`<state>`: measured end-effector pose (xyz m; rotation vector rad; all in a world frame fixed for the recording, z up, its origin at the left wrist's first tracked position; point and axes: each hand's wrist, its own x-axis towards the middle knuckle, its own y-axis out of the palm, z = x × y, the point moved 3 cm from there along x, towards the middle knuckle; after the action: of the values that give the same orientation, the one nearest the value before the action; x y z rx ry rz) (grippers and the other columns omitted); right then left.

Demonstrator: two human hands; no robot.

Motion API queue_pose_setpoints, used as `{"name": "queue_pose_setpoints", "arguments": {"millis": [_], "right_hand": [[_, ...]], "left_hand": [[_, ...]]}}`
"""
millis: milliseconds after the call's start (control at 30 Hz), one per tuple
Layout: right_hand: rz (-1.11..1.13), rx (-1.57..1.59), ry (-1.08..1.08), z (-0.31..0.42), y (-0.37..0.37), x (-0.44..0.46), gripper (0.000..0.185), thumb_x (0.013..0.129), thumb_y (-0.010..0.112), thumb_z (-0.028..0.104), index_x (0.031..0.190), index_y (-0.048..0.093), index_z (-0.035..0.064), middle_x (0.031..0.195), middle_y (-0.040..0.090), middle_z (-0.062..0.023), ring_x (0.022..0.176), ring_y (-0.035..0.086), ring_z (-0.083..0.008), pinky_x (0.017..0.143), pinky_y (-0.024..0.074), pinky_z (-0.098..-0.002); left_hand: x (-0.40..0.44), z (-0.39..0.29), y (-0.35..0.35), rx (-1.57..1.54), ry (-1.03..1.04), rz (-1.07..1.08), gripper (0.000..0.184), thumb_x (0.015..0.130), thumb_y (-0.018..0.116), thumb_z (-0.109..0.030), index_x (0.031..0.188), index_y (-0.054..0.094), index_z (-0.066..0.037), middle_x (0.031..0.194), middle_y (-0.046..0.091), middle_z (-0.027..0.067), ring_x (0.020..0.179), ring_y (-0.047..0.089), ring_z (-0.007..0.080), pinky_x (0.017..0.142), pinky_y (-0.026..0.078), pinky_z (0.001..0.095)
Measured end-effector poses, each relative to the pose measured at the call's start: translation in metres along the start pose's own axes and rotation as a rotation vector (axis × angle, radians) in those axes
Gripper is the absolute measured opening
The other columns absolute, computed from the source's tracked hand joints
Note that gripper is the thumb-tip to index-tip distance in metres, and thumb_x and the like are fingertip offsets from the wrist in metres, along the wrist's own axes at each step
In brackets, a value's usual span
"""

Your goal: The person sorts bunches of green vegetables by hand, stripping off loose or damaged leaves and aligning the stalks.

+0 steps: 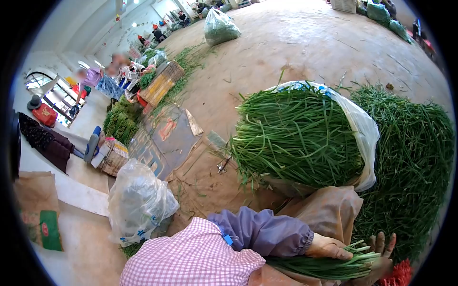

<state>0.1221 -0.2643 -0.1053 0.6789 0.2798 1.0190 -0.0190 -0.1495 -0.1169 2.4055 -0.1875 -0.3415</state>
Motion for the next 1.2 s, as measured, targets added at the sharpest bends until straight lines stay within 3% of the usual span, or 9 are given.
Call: {"name": "queue_pose_setpoints", "arguments": {"millis": [133, 200, 233, 367, 733, 933, 967, 1067, 1200], "right_hand": [[-0.128, -0.153, -0.063, -0.001, -0.042, 0.001, 0.057, 0.102, 0.043, 0.040, 0.148, 0.033, 0.0082, 0.132, 0.056, -0.0138, 0.120, 0.053, -0.0248, 0.098, 0.0477, -0.0371], [-0.011, -0.228, -0.029, -0.013, -0.055, -0.007, 0.052, 0.102, 0.045, 0.038, 0.143, 0.041, 0.0064, 0.130, 0.057, -0.0132, 0.118, 0.054, -0.0240, 0.096, 0.0481, -0.0369], [-0.079, -0.211, 0.041, -0.008, -0.009, -0.007, 0.042, 0.102, 0.048, 0.033, 0.131, 0.055, 0.0041, 0.120, 0.062, -0.0116, 0.109, 0.058, -0.0221, 0.093, 0.0483, -0.0362], [-0.106, -0.256, 0.108, -0.018, -0.014, -0.006, 0.042, 0.100, 0.052, 0.036, 0.123, 0.061, 0.0023, 0.108, 0.066, -0.0095, 0.098, 0.062, -0.0203, 0.092, 0.0480, -0.0354], [0.005, -0.164, 0.243, -0.042, 0.001, 0.000, 0.059, 0.096, 0.050, 0.052, 0.129, 0.056, 0.0032, 0.109, 0.064, -0.0122, 0.100, 0.059, -0.0230, 0.094, 0.0472, -0.0379], [-0.070, -0.172, 0.133, -0.054, -0.008, -0.001, 0.062, 0.097, 0.047, 0.054, 0.134, 0.052, 0.0053, 0.117, 0.061, -0.0112, 0.104, 0.058, -0.0231, 0.094, 0.0465, -0.0381], [-0.054, -0.124, 0.097, -0.045, 0.004, -0.002, 0.067, 0.097, 0.045, 0.056, 0.142, 0.044, 0.0068, 0.123, 0.057, -0.0111, 0.109, 0.055, -0.0225, 0.098, 0.0452, -0.0377], [0.035, 0.172, 0.000, -0.030, -0.016, -0.009, 0.081, 0.096, 0.042, 0.061, 0.154, 0.019, 0.0106, 0.146, 0.041, -0.0172, 0.128, 0.046, -0.0315, 0.108, 0.0377, -0.0445], [-0.120, 0.161, 0.034, -0.055, -0.013, -0.039, 0.080, 0.097, 0.047, 0.052, 0.155, 0.014, 0.0087, 0.150, 0.033, -0.0216, 0.132, 0.042, -0.0325, 0.113, 0.0285, -0.0443]], "left_hand": [[0.004, 0.005, -0.004, 0.074, -0.028, -0.024, 0.060, 0.097, 0.052, -0.052, 0.128, 0.056, -0.001, 0.111, 0.065, 0.0049, 0.097, 0.058, 0.0120, 0.085, 0.047, 0.0281], [0.005, 0.006, -0.004, 0.081, -0.029, 0.004, 0.062, 0.097, 0.052, -0.054, 0.128, 0.057, 0.000, 0.110, 0.065, 0.0051, 0.099, 0.057, 0.0125, 0.086, 0.046, 0.0282], [0.005, 0.007, -0.007, 0.101, -0.028, -0.010, 0.063, 0.096, 0.051, -0.055, 0.127, 0.057, 0.000, 0.110, 0.065, 0.0049, 0.099, 0.057, 0.0126, 0.087, 0.046, 0.0281], [0.011, 0.023, -0.020, 0.070, 0.029, 0.015, 0.065, 0.095, 0.050, -0.058, 0.124, 0.058, -0.001, 0.109, 0.065, 0.0040, 0.098, 0.057, 0.0127, 0.087, 0.045, 0.0278], [0.015, 0.018, -0.014, -0.018, -0.001, -0.039, 0.045, 0.100, 0.049, -0.042, 0.124, 0.055, -0.004, 0.104, 0.063, 0.0027, 0.094, 0.057, 0.0128, 0.085, 0.047, 0.0298], [0.023, 0.024, -0.016, 0.104, 0.087, 0.016, 0.052, 0.082, 0.075, -0.019, 0.126, 0.053, -0.002, 0.108, 0.062, 0.0048, 0.106, 0.055, 0.0188, 0.096, 0.043, 0.0352], [0.028, 0.029, -0.018, -0.094, 0.075, 0.018, 0.058, 0.074, 0.079, -0.008, 0.125, 0.053, -0.001, 0.108, 0.063, 0.0060, 0.105, 0.058, 0.0183, 0.095, 0.046, 0.0348], [0.015, 0.005, -0.020, -0.119, -0.030, -0.153, 0.056, 0.073, 0.079, -0.009, 0.123, 0.055, -0.001, 0.108, 0.065, 0.0074, 0.101, 0.061, 0.0186, 0.090, 0.050, 0.0344], [0.024, -0.010, -0.014, -0.004, -0.030, -0.260, 0.050, 0.072, 0.073, -0.003, 0.119, 0.057, -0.001, 0.104, 0.067, 0.0072, 0.099, 0.063, 0.0180, 0.086, 0.051, 0.0325]]}}
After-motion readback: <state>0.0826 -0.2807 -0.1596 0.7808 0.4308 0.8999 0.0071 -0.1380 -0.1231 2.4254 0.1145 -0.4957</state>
